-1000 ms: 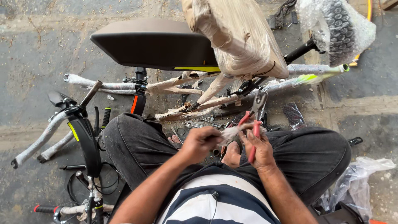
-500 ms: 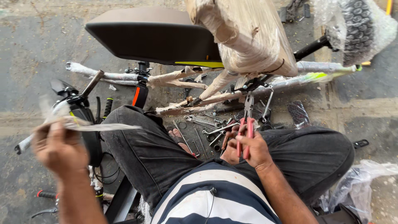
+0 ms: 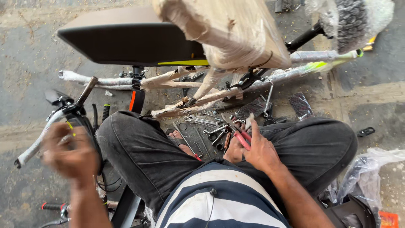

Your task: The person sits on the floor of a workshop assembling a new bicycle that is partly wrapped in bubble wrap and packing film. They tighten the saddle and seat post area by hand, use pliers to cut and remove packaging straps, handle a water bottle and small parts, and use a screwdriver on the frame near the end.

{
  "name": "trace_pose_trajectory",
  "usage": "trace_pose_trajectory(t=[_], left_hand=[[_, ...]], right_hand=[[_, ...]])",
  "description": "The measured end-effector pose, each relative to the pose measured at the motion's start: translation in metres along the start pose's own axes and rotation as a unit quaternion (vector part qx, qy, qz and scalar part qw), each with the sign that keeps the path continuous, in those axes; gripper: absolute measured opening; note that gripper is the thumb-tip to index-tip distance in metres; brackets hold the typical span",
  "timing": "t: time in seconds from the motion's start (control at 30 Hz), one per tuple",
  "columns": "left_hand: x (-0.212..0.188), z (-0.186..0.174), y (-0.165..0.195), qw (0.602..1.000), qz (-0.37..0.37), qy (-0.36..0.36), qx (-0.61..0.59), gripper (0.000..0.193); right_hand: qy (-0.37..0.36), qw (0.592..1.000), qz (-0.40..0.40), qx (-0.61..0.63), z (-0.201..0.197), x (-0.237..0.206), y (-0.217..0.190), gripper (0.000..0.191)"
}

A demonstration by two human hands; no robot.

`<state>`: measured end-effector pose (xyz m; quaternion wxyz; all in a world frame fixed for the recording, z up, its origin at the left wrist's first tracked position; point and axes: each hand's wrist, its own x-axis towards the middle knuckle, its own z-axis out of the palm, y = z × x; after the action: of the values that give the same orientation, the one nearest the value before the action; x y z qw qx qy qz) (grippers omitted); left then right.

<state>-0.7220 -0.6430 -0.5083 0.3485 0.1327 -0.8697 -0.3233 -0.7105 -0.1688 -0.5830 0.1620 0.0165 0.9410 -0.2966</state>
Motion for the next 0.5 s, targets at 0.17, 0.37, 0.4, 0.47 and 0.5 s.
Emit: trace_pose_trajectory(t=[0.17, 0.37, 0.4, 0.47, 0.5], left_hand=[[-0.057, 0.085, 0.1, 0.92, -0.03, -0.373, -0.117, 0.019], [-0.116, 0.193, 0.155, 0.691, -0.113, -0.706, -0.104, 0.063], [-0.123, 0.207, 0.161, 0.679, -0.114, -0.699, -0.193, 0.065], [-0.136, 0.229, 0.173, 0.632, -0.116, -0.675, -0.363, 0.072], [-0.14, 0.241, 0.18, 0.631, -0.123, -0.677, -0.358, 0.074]], right_hand=[[-0.145, 0.965, 0.083, 0.201, -0.017, 0.0, -0.004, 0.114], [-0.109, 0.917, 0.068, 0.378, -0.002, -0.006, 0.032, 0.048], [-0.108, 0.894, 0.066, 0.429, -0.002, -0.005, 0.038, 0.043], [-0.027, 0.915, 0.081, 0.395, -0.01, 0.0, 0.046, 0.037], [0.014, 0.922, 0.088, 0.378, -0.017, 0.004, 0.048, 0.034]])
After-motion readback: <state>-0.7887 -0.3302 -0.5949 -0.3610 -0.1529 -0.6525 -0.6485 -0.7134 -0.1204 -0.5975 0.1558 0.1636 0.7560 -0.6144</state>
